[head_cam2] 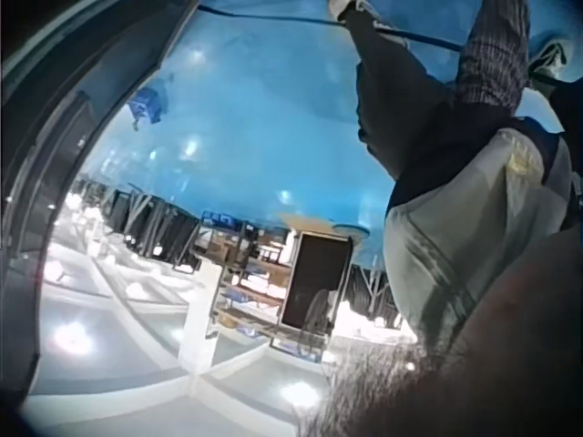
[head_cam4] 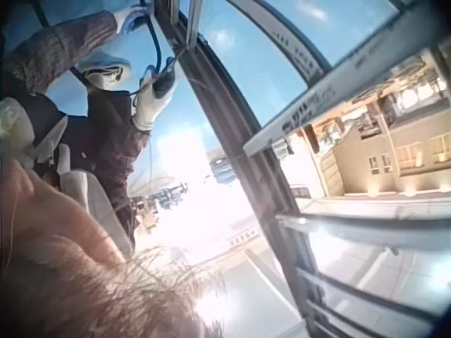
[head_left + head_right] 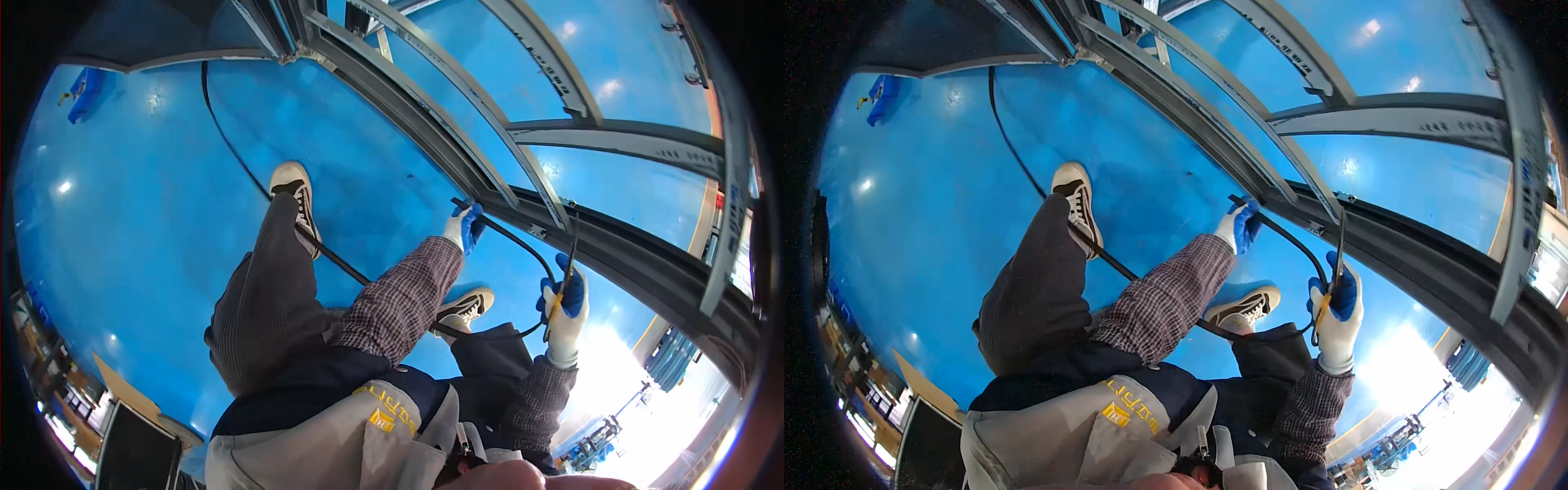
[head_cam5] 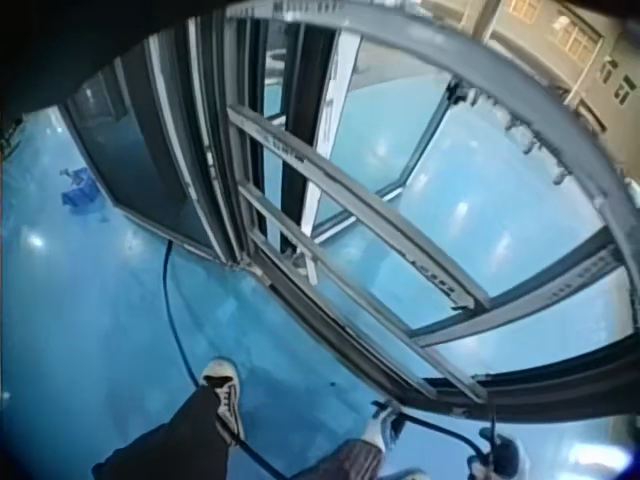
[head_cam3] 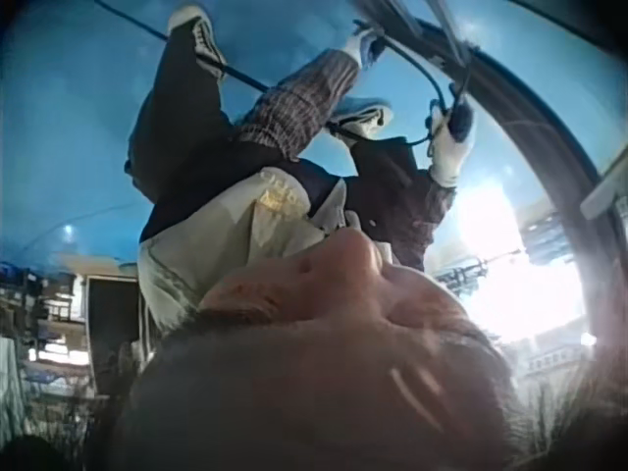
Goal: Installing a rubber seal gasket into the channels of a large metal frame using specialized tools.
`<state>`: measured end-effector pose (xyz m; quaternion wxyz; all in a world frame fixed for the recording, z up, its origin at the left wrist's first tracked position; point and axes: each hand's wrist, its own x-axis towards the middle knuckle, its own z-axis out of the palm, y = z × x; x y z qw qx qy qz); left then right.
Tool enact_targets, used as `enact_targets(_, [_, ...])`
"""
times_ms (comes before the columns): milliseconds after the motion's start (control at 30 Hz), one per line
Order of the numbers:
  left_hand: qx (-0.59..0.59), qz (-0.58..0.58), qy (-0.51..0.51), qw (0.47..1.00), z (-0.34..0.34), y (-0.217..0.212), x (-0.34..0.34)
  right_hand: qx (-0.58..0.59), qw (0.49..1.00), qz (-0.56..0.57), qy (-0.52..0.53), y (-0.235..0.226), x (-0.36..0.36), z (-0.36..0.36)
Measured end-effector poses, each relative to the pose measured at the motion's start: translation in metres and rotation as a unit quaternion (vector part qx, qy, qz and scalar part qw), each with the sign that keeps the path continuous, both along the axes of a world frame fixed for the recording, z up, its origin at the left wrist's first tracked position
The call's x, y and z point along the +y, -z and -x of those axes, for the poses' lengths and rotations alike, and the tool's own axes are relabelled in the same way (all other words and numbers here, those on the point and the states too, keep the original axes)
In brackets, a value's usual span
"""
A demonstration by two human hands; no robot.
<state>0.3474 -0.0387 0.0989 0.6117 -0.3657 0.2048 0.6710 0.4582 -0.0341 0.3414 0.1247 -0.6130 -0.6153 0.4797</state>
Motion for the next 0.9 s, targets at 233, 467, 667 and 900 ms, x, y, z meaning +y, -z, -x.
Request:
enact_targets(233, [-0.013,0.076,0.036,0.996,-0.045,0.038,0.038,-0.039,0.992,-0.121,-0.019,0.019,0.005,0.013])
enact_targets(467, [-0.002,0.118,0.083,0.99,-0.085,0.042,0.041,0.041,0.995,-0.07,0.06,0.025,0.004,0.009])
enact_targets(667, [0.006,0.146,0.093,0.985,-0.086,0.051,0.045,0.064,0.993,-0.081,0.053,0.033,0.002,0.012])
enact_targets(900, [0.016,0.163,0.057,0.985,-0.082,0.056,0.047,0.088,0.993,-0.015,0.081,0.035,0.007,0.014])
